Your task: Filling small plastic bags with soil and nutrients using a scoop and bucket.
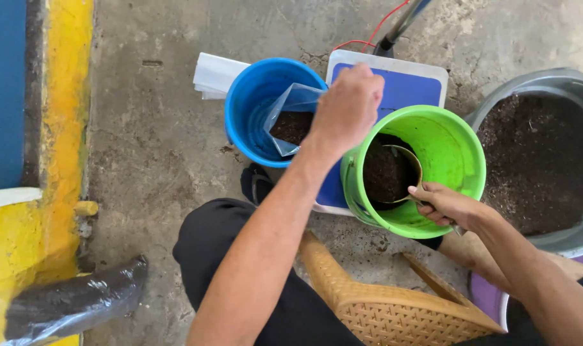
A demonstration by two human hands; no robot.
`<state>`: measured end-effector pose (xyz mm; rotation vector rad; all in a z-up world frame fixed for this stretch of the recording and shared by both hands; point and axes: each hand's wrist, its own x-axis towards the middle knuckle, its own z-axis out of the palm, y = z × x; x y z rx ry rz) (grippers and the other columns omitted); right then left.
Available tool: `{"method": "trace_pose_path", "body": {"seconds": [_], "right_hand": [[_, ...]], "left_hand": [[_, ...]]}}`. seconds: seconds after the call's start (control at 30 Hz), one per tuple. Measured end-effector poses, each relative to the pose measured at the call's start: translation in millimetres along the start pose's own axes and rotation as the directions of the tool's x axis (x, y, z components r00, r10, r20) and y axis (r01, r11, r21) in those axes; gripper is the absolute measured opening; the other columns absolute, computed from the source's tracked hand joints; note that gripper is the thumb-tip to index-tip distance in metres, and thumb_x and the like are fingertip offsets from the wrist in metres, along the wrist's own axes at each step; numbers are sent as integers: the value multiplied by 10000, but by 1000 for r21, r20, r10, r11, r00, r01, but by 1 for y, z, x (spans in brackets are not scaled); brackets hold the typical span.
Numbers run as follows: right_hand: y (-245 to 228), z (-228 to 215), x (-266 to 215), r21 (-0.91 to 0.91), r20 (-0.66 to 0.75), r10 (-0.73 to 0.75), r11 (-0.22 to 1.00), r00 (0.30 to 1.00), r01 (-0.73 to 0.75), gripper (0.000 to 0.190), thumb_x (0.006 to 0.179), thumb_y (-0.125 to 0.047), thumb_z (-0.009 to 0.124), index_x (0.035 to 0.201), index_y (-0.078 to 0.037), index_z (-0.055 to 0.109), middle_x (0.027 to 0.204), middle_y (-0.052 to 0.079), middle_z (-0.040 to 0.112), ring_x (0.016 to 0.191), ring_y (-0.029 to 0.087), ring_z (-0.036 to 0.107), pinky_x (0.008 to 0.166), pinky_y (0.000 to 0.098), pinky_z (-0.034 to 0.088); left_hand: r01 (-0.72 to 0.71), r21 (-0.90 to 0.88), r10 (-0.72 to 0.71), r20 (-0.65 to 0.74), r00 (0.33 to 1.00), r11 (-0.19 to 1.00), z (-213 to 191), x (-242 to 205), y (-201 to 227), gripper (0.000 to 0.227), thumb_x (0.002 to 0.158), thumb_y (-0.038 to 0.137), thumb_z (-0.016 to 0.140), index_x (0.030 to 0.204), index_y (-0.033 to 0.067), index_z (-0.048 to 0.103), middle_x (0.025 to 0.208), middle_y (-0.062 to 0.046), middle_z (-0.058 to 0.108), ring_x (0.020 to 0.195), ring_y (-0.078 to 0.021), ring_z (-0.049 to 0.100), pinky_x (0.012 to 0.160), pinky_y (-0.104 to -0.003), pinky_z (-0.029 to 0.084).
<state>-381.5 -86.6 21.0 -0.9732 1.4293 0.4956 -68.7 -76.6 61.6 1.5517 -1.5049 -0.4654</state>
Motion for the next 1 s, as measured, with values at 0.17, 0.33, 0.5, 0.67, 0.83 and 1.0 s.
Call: {"method": "trace_pose_path", "body": {"seconds": [0.17, 0.33, 0.5, 0.67, 0.83, 1.0], "right_hand": [[20, -5, -17, 69, -23, -26, 997, 999, 28, 324, 1019, -467, 485, 1045, -145, 471, 670, -54, 350, 508, 71, 254, 441, 251, 187], [31, 2, -43, 215, -44, -2, 977, 999, 11, 292, 1005, -453, 510, 1098, -180, 466, 707, -55, 367, 525, 55, 266, 453, 226, 185], [36, 23, -62, 332, -101, -14, 942, 995, 47, 246, 986, -368, 538, 1169, -218, 469, 691, -48, 392, 493, 69, 277, 413, 228, 228], [44, 20, -55, 461, -119, -6, 885, 993, 61, 239, 1008, -349, 503, 1192, -200, 463, 668, -61, 378, 476, 47, 252, 386, 209, 213], [47, 10, -43, 415, -205, -23, 903, 978, 109, 251, 1065, -356, 498, 1157, -127, 451, 693, -58, 405, 498, 44, 242, 393, 210, 215], [44, 13, -34, 355, -201, -141, 912, 970, 206, 219, 1059, -330, 509, 1152, -132, 505, 712, -71, 407, 553, 20, 360, 447, 182, 292]], "left_hand": [[258, 81, -259, 0, 966, 963, -77, 5, 11, 502, 969, 482, 619, 715, 49, 629, 842, -161, 673, 802, -364, 691, 709, -517, 527], [306, 278, -360, 170, 917, 911, -97, -20, -17, 385, 1000, 421, 625, 866, 61, 647, 935, -169, 722, 906, -398, 687, 785, -536, 532], [319, 389, -493, 530, 690, 864, -96, -48, -1, 329, 901, 396, 681, 890, 70, 728, 1131, -138, 720, 1053, -354, 687, 896, -488, 546], [165, 565, -552, 629, 547, 808, -64, -71, -25, 396, 916, 406, 685, 1099, 63, 757, 1603, -111, 371, 1216, -373, 616, 994, -503, 517], [137, 644, -619, 623, 479, 753, -51, -73, -27, 530, 932, 426, 678, 1266, 15, 675, 1692, -93, 233, 1308, -381, 561, 1043, -506, 498], [114, 660, -628, 628, 460, 743, -42, -75, -33, 547, 946, 450, 662, 1298, 32, 664, 1672, -121, 274, 1328, -378, 548, 1051, -501, 491]]}}
